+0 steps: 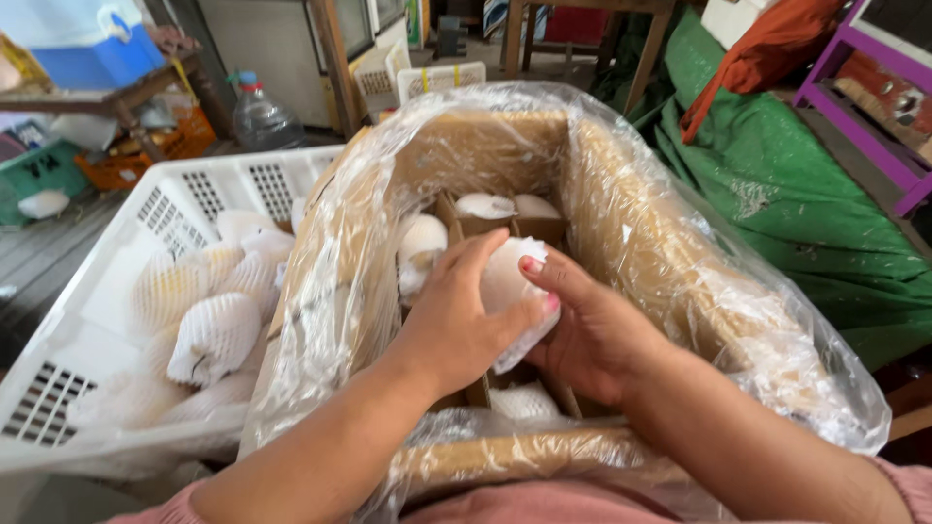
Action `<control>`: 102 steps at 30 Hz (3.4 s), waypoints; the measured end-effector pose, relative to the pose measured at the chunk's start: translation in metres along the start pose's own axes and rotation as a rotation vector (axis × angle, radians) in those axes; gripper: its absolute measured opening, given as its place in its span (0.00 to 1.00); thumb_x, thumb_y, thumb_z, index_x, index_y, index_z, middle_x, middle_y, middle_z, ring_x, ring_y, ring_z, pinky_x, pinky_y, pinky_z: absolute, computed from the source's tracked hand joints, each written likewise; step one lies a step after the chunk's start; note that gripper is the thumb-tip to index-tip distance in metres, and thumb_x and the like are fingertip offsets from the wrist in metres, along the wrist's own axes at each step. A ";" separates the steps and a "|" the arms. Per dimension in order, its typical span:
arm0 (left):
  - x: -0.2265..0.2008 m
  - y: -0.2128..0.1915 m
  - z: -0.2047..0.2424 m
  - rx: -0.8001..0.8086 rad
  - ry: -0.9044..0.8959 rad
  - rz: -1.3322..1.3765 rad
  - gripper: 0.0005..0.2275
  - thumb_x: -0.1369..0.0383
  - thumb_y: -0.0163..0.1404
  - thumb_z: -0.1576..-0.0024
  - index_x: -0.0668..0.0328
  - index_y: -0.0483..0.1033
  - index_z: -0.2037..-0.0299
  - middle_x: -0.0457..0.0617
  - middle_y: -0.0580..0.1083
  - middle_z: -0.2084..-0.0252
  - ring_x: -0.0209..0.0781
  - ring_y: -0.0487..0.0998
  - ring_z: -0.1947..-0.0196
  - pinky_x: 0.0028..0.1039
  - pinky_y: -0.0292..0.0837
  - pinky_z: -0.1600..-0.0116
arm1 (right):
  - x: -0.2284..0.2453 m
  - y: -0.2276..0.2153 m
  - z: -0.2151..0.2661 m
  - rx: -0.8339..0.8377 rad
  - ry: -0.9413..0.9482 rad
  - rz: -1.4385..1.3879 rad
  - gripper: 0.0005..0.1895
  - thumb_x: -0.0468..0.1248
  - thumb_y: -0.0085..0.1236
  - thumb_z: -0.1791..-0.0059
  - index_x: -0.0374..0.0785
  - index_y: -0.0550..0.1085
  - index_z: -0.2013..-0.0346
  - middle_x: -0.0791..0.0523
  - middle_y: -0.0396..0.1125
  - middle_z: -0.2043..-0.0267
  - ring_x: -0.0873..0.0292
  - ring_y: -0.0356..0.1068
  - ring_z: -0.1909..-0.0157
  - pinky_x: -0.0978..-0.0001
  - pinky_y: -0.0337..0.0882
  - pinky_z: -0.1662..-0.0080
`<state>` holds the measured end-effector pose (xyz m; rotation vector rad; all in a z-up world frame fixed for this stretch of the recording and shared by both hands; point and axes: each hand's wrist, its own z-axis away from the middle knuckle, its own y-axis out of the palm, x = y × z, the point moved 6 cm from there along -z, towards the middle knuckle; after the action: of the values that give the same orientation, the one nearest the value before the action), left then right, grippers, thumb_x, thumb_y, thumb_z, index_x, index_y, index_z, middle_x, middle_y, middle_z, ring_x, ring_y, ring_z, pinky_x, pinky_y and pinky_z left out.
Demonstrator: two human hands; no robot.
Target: The person removes yellow pears from a white plastic basket, individually wraps each in a white foam net, and places them into a cardboard box lined with plastic. The process is repeated for multiple pears throughout the clip.
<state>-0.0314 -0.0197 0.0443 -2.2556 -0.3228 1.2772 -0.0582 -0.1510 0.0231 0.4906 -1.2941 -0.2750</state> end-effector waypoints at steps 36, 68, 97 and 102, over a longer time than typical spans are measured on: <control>0.086 0.007 -0.018 -0.120 -0.608 1.113 0.10 0.66 0.40 0.36 0.56 0.74 0.53 0.46 0.76 0.61 0.37 0.78 0.63 0.40 0.76 0.56 | 0.002 -0.018 -0.029 -0.146 -0.275 0.396 0.38 0.33 0.69 0.61 0.36 0.64 0.38 0.51 0.72 0.49 0.57 0.74 0.52 0.64 0.77 0.52; 0.052 0.038 -0.014 0.378 -0.103 -0.156 0.15 0.69 0.48 0.43 0.65 0.72 0.47 0.66 0.78 0.55 0.60 0.80 0.52 0.41 0.75 0.47 | 0.037 -0.027 -0.013 0.050 -0.197 -0.322 0.42 0.72 0.37 0.54 0.52 0.72 0.38 0.52 0.69 0.37 0.44 0.66 0.36 0.35 0.60 0.34; -0.045 0.001 0.018 -0.181 0.698 -0.213 0.15 0.65 0.61 0.49 0.53 0.72 0.54 0.52 0.68 0.54 0.49 0.76 0.52 0.35 0.77 0.47 | 0.005 -0.021 -0.021 -0.094 0.043 -0.098 0.32 0.64 0.39 0.47 0.40 0.75 0.54 0.52 0.74 0.59 0.53 0.75 0.58 0.53 0.76 0.51; -0.037 -0.003 0.018 -0.094 0.558 0.019 0.09 0.73 0.55 0.49 0.54 0.69 0.62 0.49 0.69 0.59 0.43 0.76 0.60 0.35 0.77 0.54 | 0.004 -0.015 -0.021 0.017 0.049 -0.123 0.27 0.60 0.42 0.46 0.40 0.75 0.57 0.52 0.74 0.61 0.53 0.76 0.60 0.56 0.78 0.53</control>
<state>-0.0663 -0.0280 0.0651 -2.5807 -0.1551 0.6035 -0.0355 -0.1619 0.0147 0.5891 -1.2215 -0.3525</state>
